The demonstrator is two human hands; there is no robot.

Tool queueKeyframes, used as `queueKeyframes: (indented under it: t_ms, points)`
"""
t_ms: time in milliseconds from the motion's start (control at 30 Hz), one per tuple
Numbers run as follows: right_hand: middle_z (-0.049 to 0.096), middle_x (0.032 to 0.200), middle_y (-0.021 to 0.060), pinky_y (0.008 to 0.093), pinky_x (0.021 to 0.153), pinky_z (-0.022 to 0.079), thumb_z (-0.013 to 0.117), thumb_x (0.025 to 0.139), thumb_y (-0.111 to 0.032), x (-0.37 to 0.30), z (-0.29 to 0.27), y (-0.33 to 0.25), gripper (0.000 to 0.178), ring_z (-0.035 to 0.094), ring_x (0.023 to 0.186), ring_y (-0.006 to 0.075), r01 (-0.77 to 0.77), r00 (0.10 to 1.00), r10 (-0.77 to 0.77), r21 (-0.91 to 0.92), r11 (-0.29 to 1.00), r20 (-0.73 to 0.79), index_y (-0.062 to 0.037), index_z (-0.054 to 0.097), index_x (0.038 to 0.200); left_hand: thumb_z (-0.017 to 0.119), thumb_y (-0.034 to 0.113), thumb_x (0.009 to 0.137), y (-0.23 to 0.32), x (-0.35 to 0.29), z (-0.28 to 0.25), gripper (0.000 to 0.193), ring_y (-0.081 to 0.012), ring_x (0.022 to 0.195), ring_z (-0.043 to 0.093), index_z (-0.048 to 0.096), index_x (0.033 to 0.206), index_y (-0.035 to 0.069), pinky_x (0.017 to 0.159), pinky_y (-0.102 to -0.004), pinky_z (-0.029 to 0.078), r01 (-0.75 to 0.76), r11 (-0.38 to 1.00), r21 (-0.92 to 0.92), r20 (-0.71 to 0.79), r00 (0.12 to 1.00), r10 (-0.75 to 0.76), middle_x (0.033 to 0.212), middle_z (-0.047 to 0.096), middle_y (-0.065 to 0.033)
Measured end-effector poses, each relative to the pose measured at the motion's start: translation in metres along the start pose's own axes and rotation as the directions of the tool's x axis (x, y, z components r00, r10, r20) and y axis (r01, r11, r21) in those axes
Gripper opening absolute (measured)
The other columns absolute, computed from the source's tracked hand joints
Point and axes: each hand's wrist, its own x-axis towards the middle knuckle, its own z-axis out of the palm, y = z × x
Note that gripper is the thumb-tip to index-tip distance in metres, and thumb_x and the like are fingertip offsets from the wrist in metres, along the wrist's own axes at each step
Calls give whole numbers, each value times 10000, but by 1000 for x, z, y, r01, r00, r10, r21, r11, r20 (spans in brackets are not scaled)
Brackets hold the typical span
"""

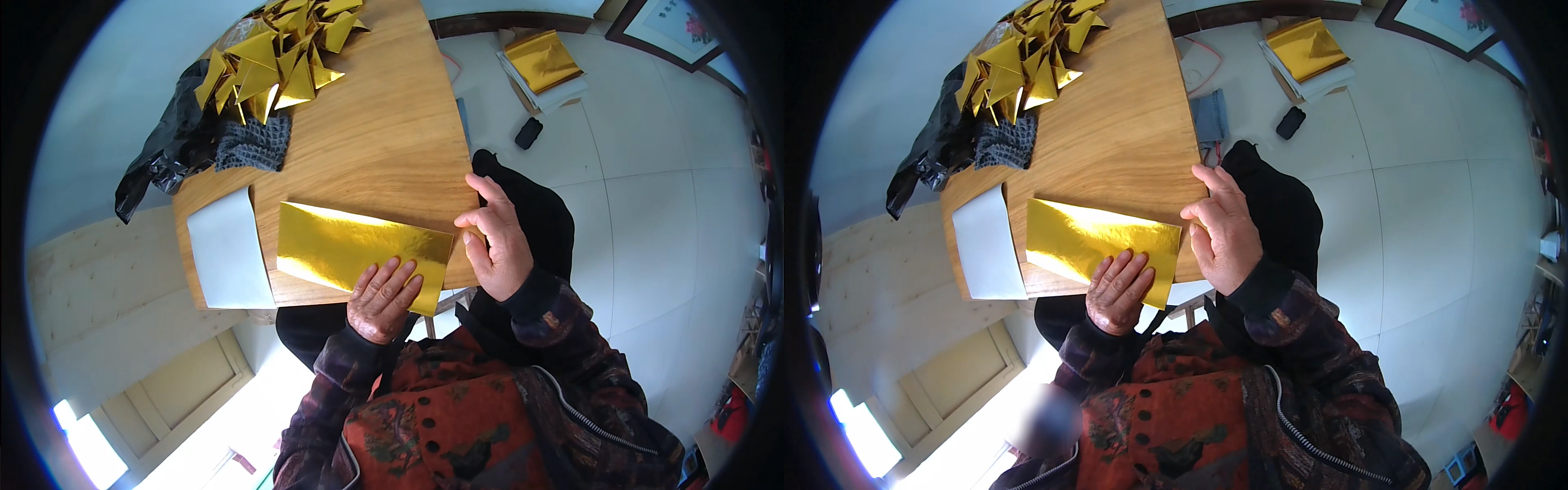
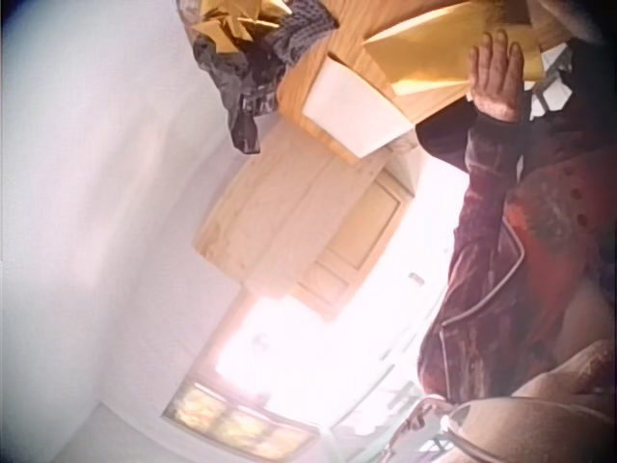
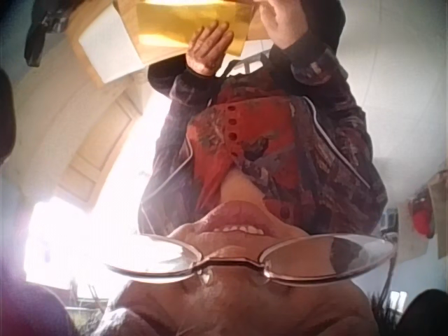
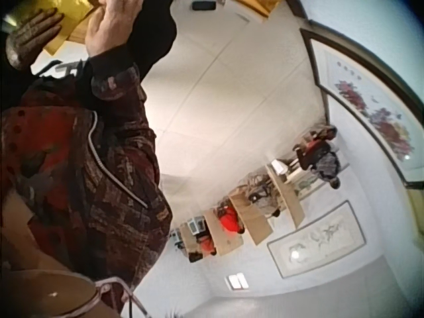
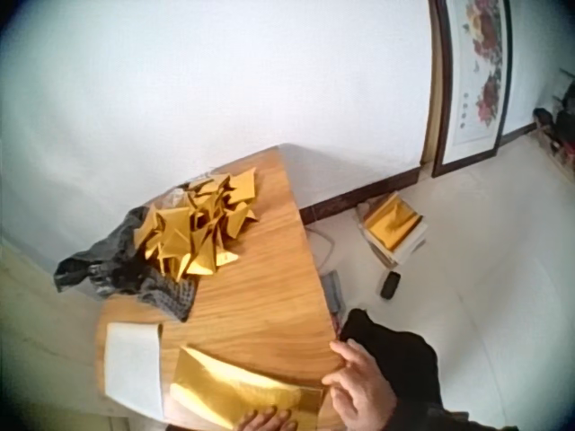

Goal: The person folds a gold sheet of paper into a triangular packet by hand, pressing creases and tucking flaps. The finished packet is placed on the table among others, and the person begins folding another sheet.

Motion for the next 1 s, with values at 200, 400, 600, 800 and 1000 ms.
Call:
queueKeyframes:
  t_ms: [200,400,600,800,1000]
  points:
    - [424,1424,217,436,1067,353,554,749,113,3,-7,0,215,367,1349,422,22,999,-24,64,998,26,-38,586,899,596,57,763,0,0,-2,386,-216,1249,548,689,1126,150,1084,-379,360,15,999,-32,34,999,-14,1277,627,-36]
    - [405,1437,222,476,1089,321,575,716,101,1,-5,0,219,315,1364,464,57,991,-55,-13,998,124,-40,620,877,617,59,768,0,0,-4,356,-215,1241,554,699,1102,150,1089,-383,357,15,999,-40,43,999,-13,1257,639,-33]
    - [395,1441,222,507,1101,308,592,704,78,-1,-5,-2,200,306,1354,495,55,988,-41,-95,994,146,-26,610,874,658,41,792,0,1,-6,299,-211,1225,567,708,1065,153,1083,-378,364,47,994,-98,37,998,-44,1208,664,-32]
    - [382,1453,217,514,1104,304,603,694,74,-1,-5,-2,218,296,1358,500,49,988,-34,-101,994,148,-28,605,887,721,40,776,2,6,-9,239,-234,1129,606,720,997,132,1006,-381,428,82,982,-169,-6,996,-84,1139,677,-52]
    - [361,1474,203,507,1105,304,631,689,58,-1,-6,-4,235,273,1373,498,17,986,-4,-79,997,169,-40,600,900,736,25,767,7,11,-21,139,-253,805,598,707,903,40,731,-348,486,358,798,-485,-20,908,-419,878,631,-95]
